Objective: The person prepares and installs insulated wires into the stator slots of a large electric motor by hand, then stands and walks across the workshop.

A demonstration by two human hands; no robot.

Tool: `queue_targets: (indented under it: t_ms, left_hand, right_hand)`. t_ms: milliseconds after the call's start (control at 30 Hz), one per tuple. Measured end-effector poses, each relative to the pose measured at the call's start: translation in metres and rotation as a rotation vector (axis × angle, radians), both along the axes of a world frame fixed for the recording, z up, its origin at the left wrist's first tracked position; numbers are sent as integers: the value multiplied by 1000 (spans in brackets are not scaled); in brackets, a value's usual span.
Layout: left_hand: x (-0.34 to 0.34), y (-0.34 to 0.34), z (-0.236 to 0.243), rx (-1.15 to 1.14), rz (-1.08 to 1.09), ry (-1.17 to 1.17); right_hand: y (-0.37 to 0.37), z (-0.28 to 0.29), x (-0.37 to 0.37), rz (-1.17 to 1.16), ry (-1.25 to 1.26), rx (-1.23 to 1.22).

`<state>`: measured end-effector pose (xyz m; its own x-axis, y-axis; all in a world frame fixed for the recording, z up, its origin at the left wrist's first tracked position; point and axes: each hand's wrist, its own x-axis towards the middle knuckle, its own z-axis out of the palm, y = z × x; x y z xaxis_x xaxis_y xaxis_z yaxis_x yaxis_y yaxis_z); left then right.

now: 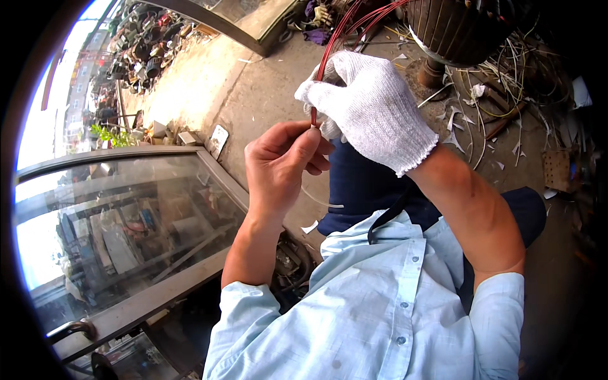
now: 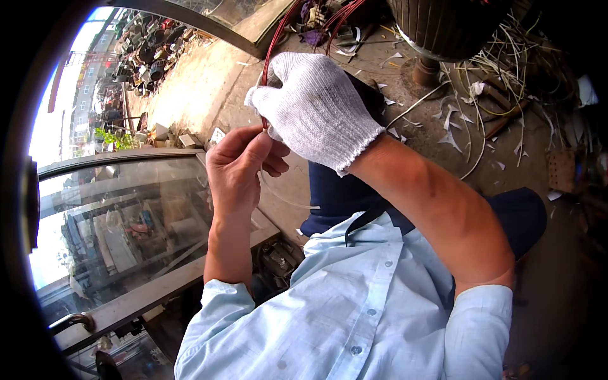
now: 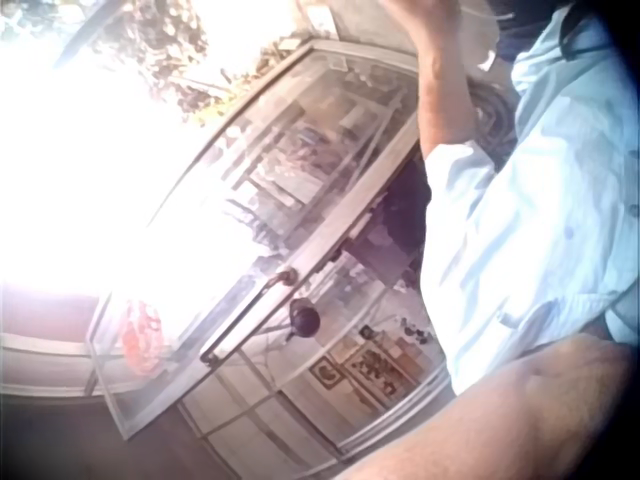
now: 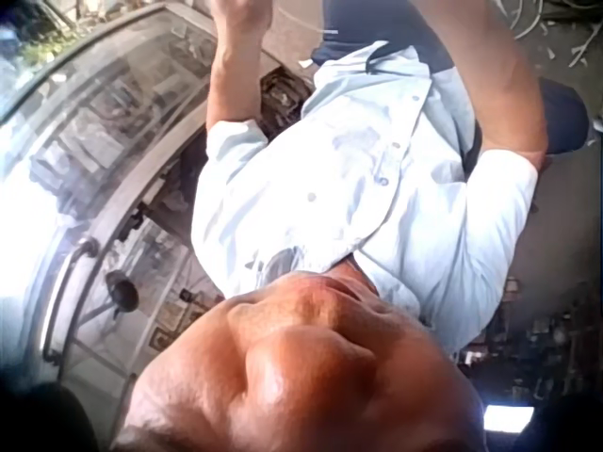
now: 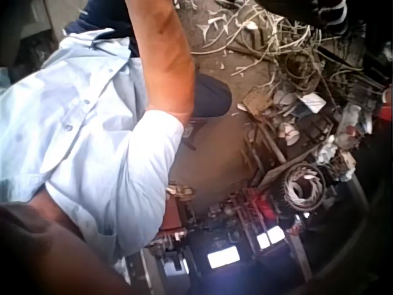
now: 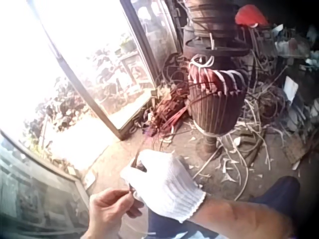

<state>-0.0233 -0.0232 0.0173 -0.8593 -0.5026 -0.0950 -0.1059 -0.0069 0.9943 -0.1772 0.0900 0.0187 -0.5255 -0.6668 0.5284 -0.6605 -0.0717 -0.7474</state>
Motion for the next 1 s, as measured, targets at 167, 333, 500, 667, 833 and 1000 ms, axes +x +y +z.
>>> queue_targets:
  t_ms: [167,333,500,667,833,1000]
  left_hand:
    - [-3,0,2,413,-29,54]
    - [-2,-2,3,622,-70,56]
    - [-2,-5,3,716,-136,62]
    - [2,-8,-5,944,-242,199]
    - [3,-4,-4,1013,-290,227]
    - [5,1,-1,949,-324,249]
  right_hand:
    - [-3,8,1,21,-420,45]
    - [-1,11,-5,53,-467,112]
    - [3,15,-7,193,-726,71]
    - [3,14,-5,247,-840,49]
    - [7,19,-5,284,-894,70]
    - [9,21,-6,300,-851,73]
